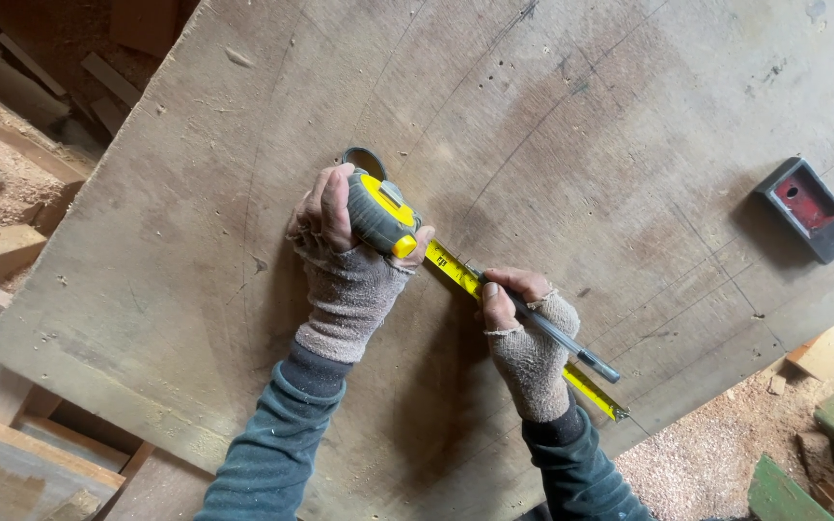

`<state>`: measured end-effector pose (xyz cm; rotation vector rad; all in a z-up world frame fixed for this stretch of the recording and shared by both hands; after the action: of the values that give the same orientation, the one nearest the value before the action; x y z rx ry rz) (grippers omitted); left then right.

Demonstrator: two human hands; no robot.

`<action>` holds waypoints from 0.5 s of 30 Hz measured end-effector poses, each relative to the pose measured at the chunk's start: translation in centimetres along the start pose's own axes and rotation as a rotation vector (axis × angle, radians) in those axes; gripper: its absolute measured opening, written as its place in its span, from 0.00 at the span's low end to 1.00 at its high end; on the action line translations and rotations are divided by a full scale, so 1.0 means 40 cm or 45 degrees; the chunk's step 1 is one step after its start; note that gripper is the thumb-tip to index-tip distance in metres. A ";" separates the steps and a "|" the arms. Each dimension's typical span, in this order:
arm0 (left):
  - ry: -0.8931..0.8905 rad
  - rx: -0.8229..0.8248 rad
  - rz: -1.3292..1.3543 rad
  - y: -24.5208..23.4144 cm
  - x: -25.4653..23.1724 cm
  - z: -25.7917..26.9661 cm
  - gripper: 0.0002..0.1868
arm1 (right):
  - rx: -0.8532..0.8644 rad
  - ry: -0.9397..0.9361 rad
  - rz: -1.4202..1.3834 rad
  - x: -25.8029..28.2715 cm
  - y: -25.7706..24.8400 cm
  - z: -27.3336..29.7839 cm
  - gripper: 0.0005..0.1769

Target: Measuring and marking a large wooden board using a tape measure, pencil, and a metal square for layout.

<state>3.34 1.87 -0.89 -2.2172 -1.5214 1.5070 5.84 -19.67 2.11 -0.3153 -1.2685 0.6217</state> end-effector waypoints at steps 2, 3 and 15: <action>0.003 -0.001 0.001 0.000 -0.002 0.000 0.54 | -0.002 0.000 0.000 0.000 0.000 0.000 0.07; 0.006 -0.002 0.002 -0.001 -0.003 0.001 0.54 | -0.004 0.000 0.001 0.000 0.000 0.001 0.07; -0.006 0.056 0.019 -0.004 0.007 0.008 0.55 | -0.001 -0.022 0.006 0.007 -0.003 -0.001 0.07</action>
<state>3.03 2.03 -1.16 -2.2075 -1.4620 1.5352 5.98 -19.59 2.40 -0.3144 -1.2846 0.6295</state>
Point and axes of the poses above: each hand's wrist, its own z-axis away from the middle knuckle, its own y-axis out of the palm, x = y × z, the point moved 3 cm from there along -z, towards the middle knuckle, and after that the axes turned 12 degrees about z, right-handed, at the moved point
